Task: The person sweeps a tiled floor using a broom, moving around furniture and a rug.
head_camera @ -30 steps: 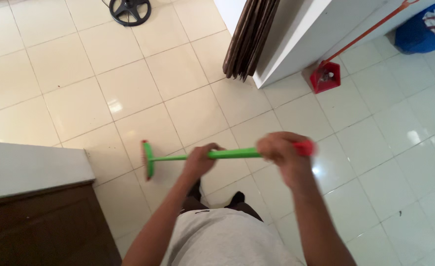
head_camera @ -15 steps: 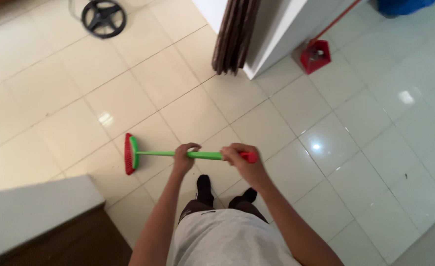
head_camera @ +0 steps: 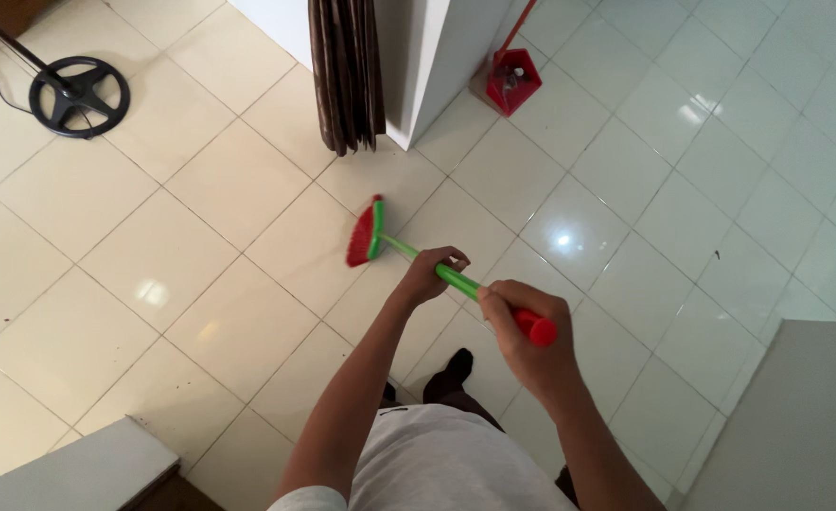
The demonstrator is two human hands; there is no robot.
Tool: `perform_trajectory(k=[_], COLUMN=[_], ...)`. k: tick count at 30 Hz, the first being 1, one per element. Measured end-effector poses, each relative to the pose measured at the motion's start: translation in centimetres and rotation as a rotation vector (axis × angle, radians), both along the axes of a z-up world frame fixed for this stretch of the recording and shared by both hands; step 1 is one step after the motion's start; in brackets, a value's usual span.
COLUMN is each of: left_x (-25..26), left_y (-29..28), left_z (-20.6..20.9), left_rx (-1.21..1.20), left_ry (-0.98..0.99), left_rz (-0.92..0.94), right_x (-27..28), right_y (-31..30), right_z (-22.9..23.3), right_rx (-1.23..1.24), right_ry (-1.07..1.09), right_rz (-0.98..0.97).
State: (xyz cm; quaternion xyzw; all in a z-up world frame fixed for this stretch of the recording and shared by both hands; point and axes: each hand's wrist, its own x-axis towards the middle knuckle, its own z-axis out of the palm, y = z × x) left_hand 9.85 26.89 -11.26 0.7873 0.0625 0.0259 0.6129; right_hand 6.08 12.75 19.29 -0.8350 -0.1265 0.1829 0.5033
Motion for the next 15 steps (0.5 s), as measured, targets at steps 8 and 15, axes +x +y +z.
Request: perform_trajectory(k=[8,15], left_x=[-3.2,-9.9], left_y=[-1.5,0.7], left_z=[10.7,14.4], left_rx=[0.226,0.288], left_ry=[-0.198,0.076], left_rz=[0.084,0.323], right_x=[0.7,4.7], right_y=[-4.4,-4.0], right_z=[4.4,1.4], right_rx=[0.230,0.760], right_ry=[-0.201,0.084], right_rz=[0.291,0.537])
